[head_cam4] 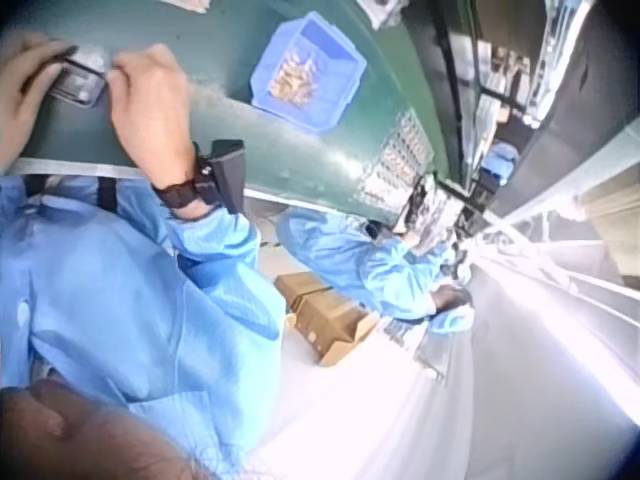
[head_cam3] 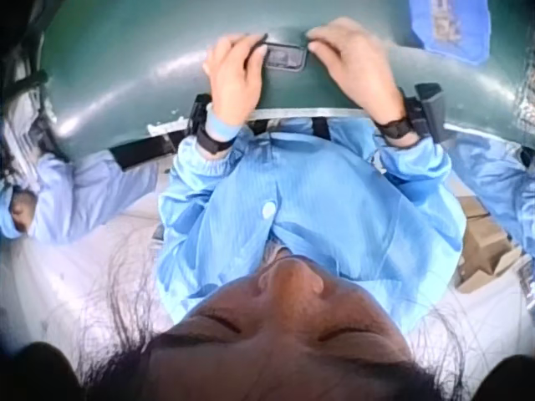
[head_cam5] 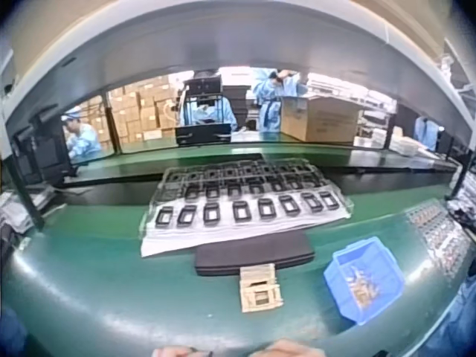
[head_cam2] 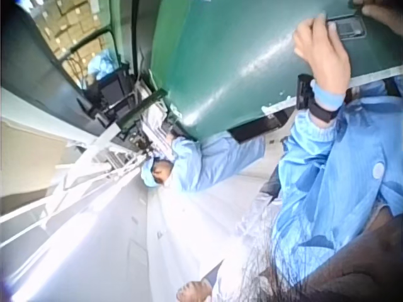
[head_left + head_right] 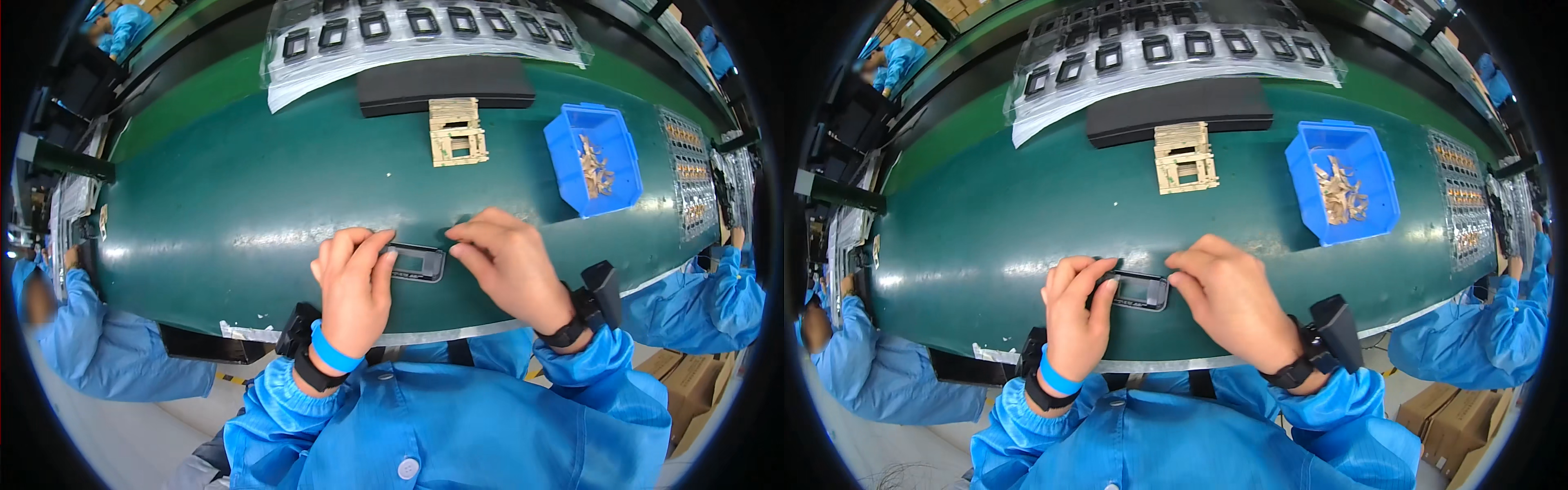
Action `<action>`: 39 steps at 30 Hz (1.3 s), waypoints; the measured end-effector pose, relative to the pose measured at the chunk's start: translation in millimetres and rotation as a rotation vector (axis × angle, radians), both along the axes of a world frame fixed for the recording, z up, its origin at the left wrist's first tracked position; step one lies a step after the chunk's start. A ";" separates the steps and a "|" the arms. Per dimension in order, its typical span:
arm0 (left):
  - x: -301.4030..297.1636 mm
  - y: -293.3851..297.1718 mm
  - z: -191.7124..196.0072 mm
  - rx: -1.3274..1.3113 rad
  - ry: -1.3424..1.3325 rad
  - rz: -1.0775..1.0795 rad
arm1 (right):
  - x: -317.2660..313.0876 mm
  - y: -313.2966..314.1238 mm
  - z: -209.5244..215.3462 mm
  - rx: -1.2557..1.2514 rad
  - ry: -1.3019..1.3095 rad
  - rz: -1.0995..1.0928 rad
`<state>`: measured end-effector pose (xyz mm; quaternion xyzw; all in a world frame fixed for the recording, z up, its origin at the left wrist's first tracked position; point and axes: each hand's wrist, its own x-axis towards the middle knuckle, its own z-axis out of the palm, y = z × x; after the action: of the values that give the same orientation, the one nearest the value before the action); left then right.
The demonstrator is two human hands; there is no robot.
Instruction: Assembling internal components into plastic housings for electronic devices on a production line.
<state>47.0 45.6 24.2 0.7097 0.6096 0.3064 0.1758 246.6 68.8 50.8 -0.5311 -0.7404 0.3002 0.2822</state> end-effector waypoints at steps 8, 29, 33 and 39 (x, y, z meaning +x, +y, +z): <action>3.4 5.9 -14.5 0.068 0.040 0.006 | -33.7 -1.4 -26.5 0.067 0.039 0.037; 7.1 -5.7 -4.6 0.086 0.121 -0.047 | -18.2 -12.7 -12.0 0.151 -0.027 -0.115; 4.5 -16.7 4.7 0.042 0.052 -0.023 | -16.8 -10.1 -23.2 0.206 -0.026 0.062; -2.0 -24.2 -6.8 -0.019 -0.023 -0.050 | -15.0 -15.0 -27.3 0.297 -0.136 0.180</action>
<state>45.0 21.4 17.4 0.7193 0.5925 0.3044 0.1972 231.6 53.8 23.5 -0.4344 -0.8384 0.1751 0.2788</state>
